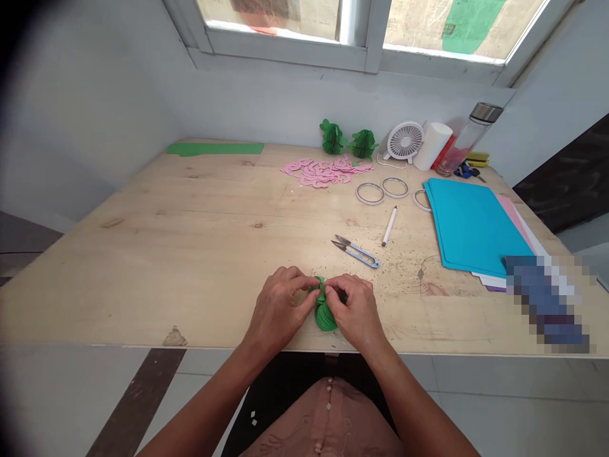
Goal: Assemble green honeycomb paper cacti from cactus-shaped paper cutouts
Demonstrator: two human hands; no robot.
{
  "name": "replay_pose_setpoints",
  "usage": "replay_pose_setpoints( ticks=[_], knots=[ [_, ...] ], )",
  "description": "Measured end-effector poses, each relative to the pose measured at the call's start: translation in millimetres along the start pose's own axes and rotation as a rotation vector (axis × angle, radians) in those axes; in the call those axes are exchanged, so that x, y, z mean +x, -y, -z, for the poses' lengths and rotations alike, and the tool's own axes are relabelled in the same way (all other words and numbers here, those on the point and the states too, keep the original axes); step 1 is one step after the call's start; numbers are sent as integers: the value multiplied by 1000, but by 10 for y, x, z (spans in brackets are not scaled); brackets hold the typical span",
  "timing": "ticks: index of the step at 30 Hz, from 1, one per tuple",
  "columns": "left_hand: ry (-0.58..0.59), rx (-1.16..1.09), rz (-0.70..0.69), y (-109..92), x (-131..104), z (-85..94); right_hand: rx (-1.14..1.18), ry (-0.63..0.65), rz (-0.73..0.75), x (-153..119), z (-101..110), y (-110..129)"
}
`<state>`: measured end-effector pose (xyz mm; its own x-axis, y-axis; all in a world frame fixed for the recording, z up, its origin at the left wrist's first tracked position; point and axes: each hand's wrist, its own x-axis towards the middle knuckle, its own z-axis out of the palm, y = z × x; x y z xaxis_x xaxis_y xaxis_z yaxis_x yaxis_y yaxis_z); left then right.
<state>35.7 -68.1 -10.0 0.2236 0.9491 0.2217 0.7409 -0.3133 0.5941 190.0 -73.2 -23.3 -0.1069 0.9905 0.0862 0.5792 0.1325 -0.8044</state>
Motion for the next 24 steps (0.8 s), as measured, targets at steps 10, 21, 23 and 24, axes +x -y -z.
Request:
replay_pose_setpoints(
  ticks=[10,21,23,24],
  knots=[
    [23,27,34,-14,-23,-21,-83,-41,5,12,-37,17],
    [-52,53,-2,-10,-25,-69,-42,-37,32,-1,-48,-23],
    [-59,60,-7,-13,-24,-75,-49,-27,41,-2,-44,-23],
    [-64,65,-10,-15,-25,-78,-51,-25,44,-2,-44,-24]
  ],
)
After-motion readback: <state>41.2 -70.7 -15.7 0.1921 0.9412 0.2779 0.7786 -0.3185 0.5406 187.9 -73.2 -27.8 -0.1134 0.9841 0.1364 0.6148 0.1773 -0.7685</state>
